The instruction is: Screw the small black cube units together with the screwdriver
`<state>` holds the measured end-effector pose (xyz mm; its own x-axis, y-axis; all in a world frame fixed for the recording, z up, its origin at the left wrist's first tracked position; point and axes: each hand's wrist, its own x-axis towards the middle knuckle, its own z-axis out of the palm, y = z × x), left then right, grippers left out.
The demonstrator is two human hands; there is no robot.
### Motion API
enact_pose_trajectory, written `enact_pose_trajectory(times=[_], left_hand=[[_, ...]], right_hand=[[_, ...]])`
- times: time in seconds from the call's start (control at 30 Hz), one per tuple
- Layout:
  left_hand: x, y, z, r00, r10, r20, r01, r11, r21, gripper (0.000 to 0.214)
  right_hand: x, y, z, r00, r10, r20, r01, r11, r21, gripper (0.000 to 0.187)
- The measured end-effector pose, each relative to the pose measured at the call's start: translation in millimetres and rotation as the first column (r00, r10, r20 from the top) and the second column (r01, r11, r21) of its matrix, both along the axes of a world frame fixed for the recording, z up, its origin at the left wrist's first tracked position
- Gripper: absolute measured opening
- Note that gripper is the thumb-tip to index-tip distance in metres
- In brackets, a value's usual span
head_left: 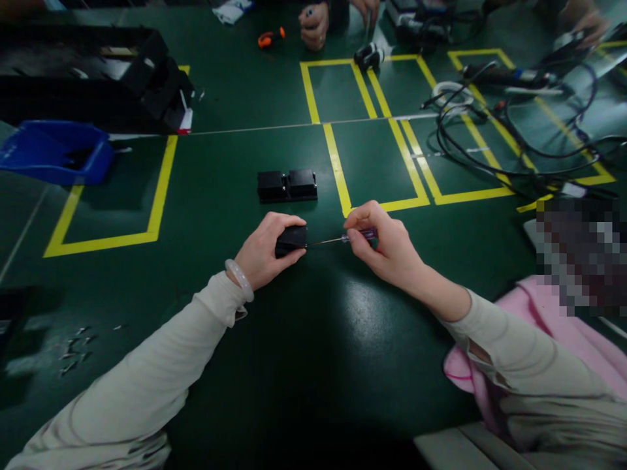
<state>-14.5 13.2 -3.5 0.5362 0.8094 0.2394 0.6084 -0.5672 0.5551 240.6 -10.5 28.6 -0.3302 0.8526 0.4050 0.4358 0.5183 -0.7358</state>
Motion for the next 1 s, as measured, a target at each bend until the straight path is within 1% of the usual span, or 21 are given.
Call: enact_pose_trajectory(times=[0.13,0.23,0.33,0.43,0.5,0.6,0.67,0.77,0.9,1.0], left_hand=[[0.3,-0.1,0.1,1.000,-0.002,0.002,0.002,1.000,0.007,0.040],[0.5,-0.5,0.8,1.000,0.006,-0.001,-0.006,1.000,-0.006,0.040],[0.5,-0.7,1.1,1.000,0.010,-0.007,-0.010,1.000,-0.015,0.040],[0.4,-0.6,0.8,1.000,0.008,-0.007,-0.009,1.000,-0.012,0.040],[0.4,-0.6,0.6,1.000,0.007,-0.007,-0.007,1.000,-0.009,0.041],[0.5,-0.8,0.5,1.000,0.009,-0.003,-0.009,1.000,-0.004,0.041],[0.6,-1.0,0.6,1.000,0.007,0.003,-0.007,1.000,0.003,0.040],[0.4,-1.1,0.5,1.000,-0.002,0.006,0.002,1.000,0.011,0.040],[0.1,-0.3,-0.6,1.000,-0.003,0.005,0.002,1.000,0.016,0.041],[0.2,0.3,-1.1,1.000,-0.003,0.003,0.003,1.000,0.017,0.041]], right_hand=[[-0.3,-1.0,1.4,0.999,0.015,0.032,-0.016,0.999,0.040,0.003],[0.0,-0.4,1.3,0.999,0.020,0.050,-0.022,0.999,0.041,0.009],[0.5,0.7,0.2,0.999,0.036,0.024,-0.037,0.998,0.045,0.001],[0.7,1.3,-1.0,1.000,0.029,0.008,-0.030,0.998,0.061,0.008],[0.6,0.8,-1.7,1.000,0.010,0.021,-0.011,0.999,0.052,0.005],[0.4,-0.6,-2.4,0.999,-0.013,0.041,0.011,0.999,0.041,0.007],[0.3,-1.5,-3.0,0.999,-0.003,0.035,0.001,0.998,0.060,0.005],[0.3,-1.9,-3.5,0.999,0.025,0.027,-0.027,0.994,0.102,0.009],[0.4,-1.7,-2.9,0.999,0.016,0.046,-0.021,0.995,0.100,0.003],[0.7,-2.1,-2.9,0.999,0.025,0.044,-0.030,0.994,0.106,0.004]])
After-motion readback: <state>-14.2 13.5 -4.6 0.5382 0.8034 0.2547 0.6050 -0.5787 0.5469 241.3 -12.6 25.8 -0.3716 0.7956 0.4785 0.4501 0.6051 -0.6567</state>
